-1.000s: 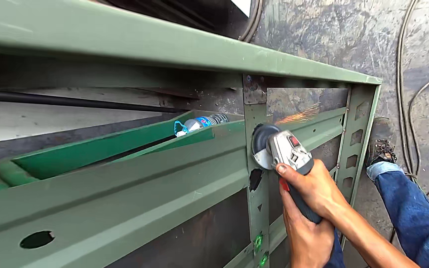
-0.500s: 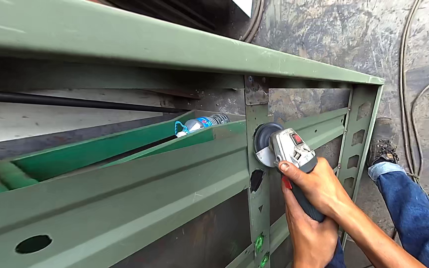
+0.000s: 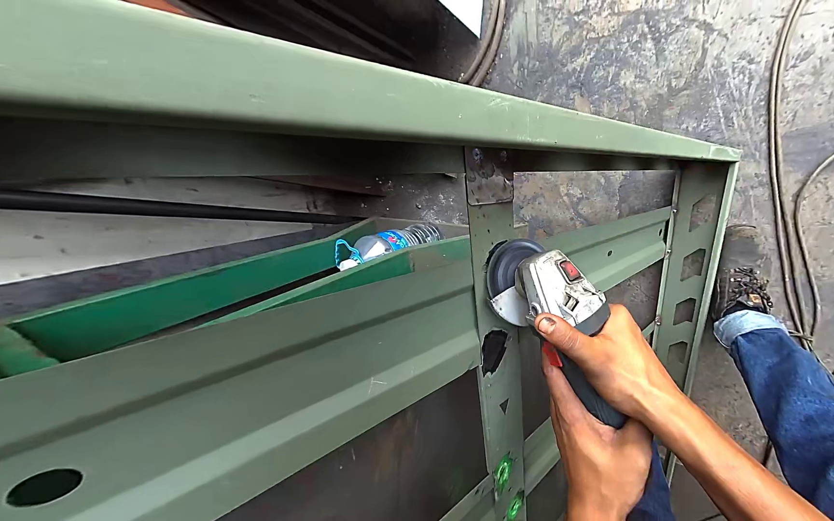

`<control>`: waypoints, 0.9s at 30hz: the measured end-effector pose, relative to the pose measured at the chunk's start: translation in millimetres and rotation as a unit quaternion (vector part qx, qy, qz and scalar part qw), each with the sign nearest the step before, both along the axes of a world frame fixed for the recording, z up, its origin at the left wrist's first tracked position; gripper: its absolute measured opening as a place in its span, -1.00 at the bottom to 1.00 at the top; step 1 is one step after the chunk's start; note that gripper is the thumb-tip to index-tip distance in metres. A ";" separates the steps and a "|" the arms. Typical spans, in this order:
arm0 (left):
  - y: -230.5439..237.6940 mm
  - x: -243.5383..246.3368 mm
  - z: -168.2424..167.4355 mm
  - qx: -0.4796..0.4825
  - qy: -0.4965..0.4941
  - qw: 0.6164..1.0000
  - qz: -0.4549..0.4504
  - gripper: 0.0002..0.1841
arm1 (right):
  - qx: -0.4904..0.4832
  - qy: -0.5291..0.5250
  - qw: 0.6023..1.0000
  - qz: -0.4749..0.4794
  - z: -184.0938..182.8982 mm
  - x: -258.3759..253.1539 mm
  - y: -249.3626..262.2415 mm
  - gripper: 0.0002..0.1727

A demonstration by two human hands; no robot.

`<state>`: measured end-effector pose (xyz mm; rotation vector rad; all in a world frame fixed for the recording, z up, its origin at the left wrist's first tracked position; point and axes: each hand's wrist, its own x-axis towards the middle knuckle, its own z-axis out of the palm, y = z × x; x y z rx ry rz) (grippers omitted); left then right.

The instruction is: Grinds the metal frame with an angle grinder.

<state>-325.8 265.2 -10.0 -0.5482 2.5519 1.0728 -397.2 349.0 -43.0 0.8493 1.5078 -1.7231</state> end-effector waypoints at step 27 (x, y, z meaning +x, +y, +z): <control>-14.9 67.5 36.6 0.016 -0.010 1.000 0.005 0.19 | -0.005 0.067 0.997 -0.048 26.0 78.9 -18.8 -0.19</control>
